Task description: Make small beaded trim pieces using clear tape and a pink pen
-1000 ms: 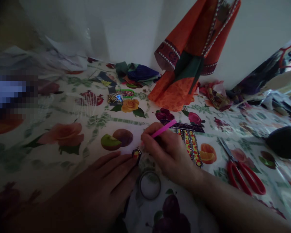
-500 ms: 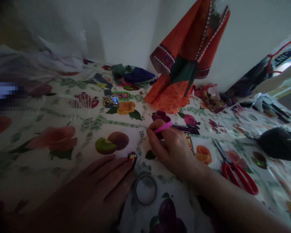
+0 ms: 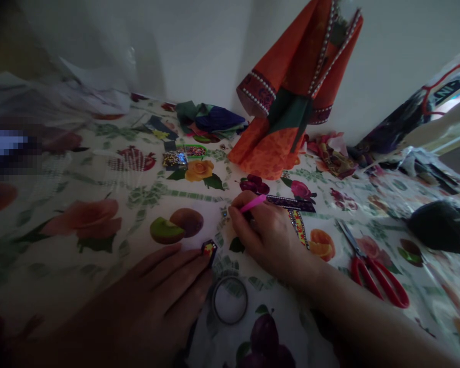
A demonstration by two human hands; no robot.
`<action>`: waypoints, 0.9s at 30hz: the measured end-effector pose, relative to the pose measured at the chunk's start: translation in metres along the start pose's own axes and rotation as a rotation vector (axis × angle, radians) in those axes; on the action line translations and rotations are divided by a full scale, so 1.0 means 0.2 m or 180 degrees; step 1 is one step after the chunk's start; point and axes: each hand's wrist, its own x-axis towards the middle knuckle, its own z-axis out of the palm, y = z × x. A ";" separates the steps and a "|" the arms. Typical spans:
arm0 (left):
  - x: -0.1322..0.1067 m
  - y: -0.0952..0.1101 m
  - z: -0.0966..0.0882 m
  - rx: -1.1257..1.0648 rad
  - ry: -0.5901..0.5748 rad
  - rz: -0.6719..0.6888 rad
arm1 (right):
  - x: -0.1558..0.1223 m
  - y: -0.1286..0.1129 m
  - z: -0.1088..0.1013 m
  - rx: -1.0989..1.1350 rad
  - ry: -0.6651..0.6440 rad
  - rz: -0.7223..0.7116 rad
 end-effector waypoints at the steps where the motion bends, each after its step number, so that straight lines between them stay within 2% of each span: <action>1: 0.00 0.00 0.00 0.0012 -0.0026 -0.0026 | 0.00 0.00 0.00 -0.0006 -0.0003 -0.0014; 8: 0.01 0.00 0.01 0.0003 0.0014 -0.0063 | 0.00 -0.01 0.00 0.0311 0.0068 0.0098; 15: 0.01 0.00 -0.01 0.0031 0.0042 0.0005 | 0.00 -0.02 -0.01 0.0364 -0.0072 0.0236; 20: 0.01 -0.02 0.00 0.0026 0.0130 0.0031 | 0.00 -0.01 0.00 0.0304 -0.0063 0.0194; 24: 0.00 0.00 0.01 0.0050 0.0023 -0.0124 | 0.00 -0.01 0.00 0.0195 -0.0038 0.0086; 27: 0.00 -0.01 0.02 0.0061 0.0014 -0.0029 | 0.01 -0.01 0.00 0.0110 0.0002 0.0005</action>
